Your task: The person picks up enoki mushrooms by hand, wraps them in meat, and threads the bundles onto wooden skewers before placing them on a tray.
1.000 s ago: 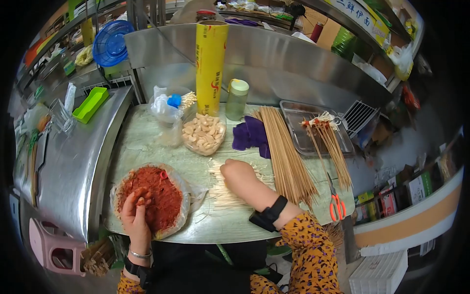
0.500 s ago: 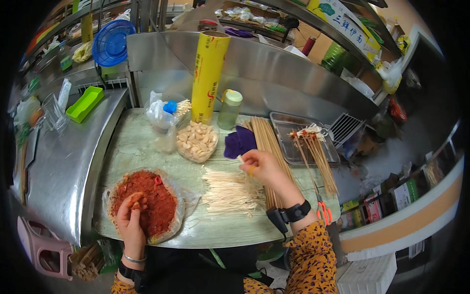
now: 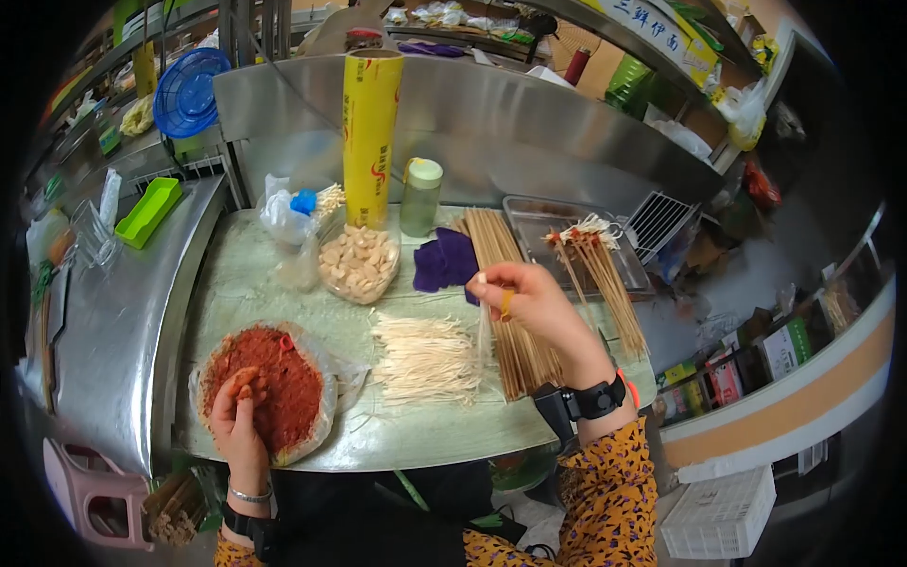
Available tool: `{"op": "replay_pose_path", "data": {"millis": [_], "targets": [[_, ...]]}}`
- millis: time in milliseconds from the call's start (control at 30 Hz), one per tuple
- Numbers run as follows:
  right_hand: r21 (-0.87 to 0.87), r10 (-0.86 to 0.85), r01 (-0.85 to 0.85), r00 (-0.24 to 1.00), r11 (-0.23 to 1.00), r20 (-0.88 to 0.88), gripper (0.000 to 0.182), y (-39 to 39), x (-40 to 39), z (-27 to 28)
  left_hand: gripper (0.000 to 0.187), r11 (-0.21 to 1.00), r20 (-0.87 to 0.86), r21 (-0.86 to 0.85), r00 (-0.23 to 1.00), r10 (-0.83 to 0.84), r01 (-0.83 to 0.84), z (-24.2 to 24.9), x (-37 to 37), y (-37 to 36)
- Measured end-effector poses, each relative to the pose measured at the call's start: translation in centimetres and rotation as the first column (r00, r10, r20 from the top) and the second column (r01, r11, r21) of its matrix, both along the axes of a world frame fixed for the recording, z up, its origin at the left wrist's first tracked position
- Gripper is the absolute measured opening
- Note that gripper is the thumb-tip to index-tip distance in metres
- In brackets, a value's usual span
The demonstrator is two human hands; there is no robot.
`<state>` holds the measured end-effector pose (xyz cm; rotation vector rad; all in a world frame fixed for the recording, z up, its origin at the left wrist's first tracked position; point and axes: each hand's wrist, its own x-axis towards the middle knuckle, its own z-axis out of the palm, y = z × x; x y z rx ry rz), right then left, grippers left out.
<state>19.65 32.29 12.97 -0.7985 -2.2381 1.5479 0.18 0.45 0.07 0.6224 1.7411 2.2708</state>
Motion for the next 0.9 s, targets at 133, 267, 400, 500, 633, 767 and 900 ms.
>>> {"op": "replay_pose_path", "data": {"millis": [133,267,400,500,633,767,900], "targets": [[0.52,0.202,-0.264,0.964,0.812,0.174,0.015,-0.1,-2.3,-4.1,0.023,1.0,-0.011,-0.012,1.0,-0.007,0.007,-0.1,0.0,-0.1],[0.583,0.211,-0.356,0.929,0.73,0.304,0.014,-0.9,-5.5,-7.8,0.022,1.0,-0.005,0.0,1.0,0.006,-0.006,-0.3,-0.1,-0.1],[0.614,0.135,-0.469,0.85,0.634,0.509,0.013,-2.0,-7.7,-10.1,0.02,1.0,0.0,0.021,1.0,-0.021,0.021,-0.2,-0.1,-0.1],[0.622,0.034,-0.539,0.77,0.568,0.637,0.012,-2.5,-8.5,-10.4,0.02,1.0,-0.015,0.012,1.0,-0.028,0.028,-0.1,-0.2,-0.1],[0.605,0.073,-0.593,0.744,0.531,0.665,0.012,-2.6,-8.8,-10.2,0.02,0.998,-0.007,0.032,0.999,-0.051,0.052,0.1,-0.2,-0.2],[0.59,0.152,-0.484,0.839,0.646,0.522,0.012,-1.8,-7.9,-9.7,0.02,0.998,-0.014,0.036,0.999,-0.05,0.051,-0.1,-0.3,-0.3],[0.492,0.214,-0.43,0.875,0.757,0.435,0.014,-1.1,-7.0,-8.8,0.02,0.998,-0.019,0.027,0.998,-0.055,0.056,0.0,-0.3,-0.2]]}}
